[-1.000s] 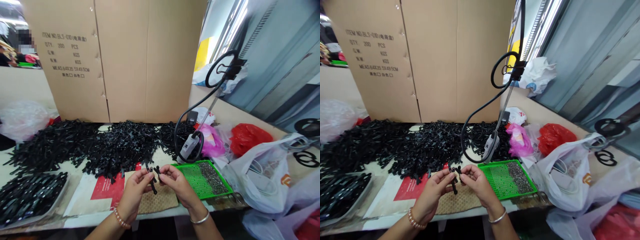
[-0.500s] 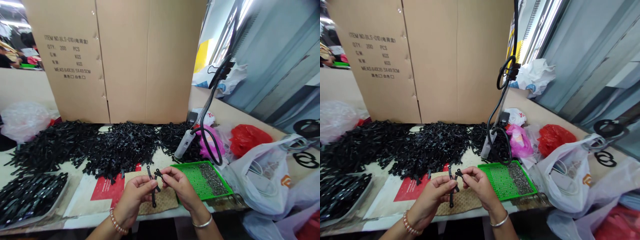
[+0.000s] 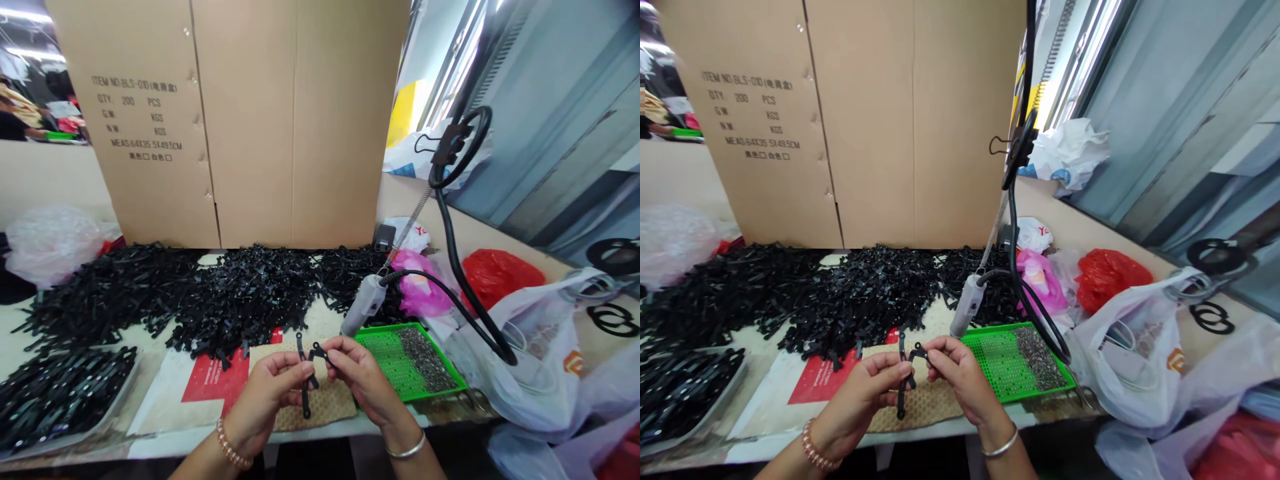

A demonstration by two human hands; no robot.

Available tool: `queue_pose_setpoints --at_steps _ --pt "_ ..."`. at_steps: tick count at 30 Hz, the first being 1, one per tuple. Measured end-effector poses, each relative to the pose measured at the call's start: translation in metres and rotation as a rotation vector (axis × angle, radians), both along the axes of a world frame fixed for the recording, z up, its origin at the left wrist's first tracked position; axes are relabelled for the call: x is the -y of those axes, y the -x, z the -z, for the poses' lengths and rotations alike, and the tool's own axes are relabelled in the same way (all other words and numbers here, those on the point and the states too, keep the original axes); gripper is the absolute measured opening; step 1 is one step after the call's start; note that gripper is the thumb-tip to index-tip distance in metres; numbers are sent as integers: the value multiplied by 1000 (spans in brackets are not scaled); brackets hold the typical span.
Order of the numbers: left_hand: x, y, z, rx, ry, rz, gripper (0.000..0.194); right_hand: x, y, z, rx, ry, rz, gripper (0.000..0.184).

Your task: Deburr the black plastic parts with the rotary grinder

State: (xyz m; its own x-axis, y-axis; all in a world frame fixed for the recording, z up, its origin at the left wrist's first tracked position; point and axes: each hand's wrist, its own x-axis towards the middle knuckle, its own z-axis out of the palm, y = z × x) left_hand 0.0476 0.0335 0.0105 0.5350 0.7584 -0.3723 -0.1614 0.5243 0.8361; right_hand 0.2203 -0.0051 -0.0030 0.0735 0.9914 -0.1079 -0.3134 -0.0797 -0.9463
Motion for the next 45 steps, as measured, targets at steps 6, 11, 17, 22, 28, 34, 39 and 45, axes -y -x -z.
queue_pose_setpoints --at_steps 6,11,17,22,28,34,39,45 --pt "-2 3 -3 -3 -6 51 34 0 -1 -3 -85 50 -28 36" --pt "-2 4 -4 -29 -1 30 31 1 -2 -1 -20 36 -30 36" --pt "-5 3 -2 -39 0 0 30 1 -2 2 56 -3 -40 36" --pt "-7 4 -1 -32 24 47 30 0 -3 2 44 26 -46 36" --pt "-11 3 -7 -32 -46 48 31 -2 -6 0 82 -5 -66 36" --pt "-9 -3 -8 -51 -107 -55 37 -1 2 -3 37 -4 -74 35" --pt "-7 -3 0 -86 -110 -144 40 -3 11 5 -6 -6 -72 36" --pt "-8 -3 6 -84 -97 -200 42 -5 13 9 -24 -6 -54 35"
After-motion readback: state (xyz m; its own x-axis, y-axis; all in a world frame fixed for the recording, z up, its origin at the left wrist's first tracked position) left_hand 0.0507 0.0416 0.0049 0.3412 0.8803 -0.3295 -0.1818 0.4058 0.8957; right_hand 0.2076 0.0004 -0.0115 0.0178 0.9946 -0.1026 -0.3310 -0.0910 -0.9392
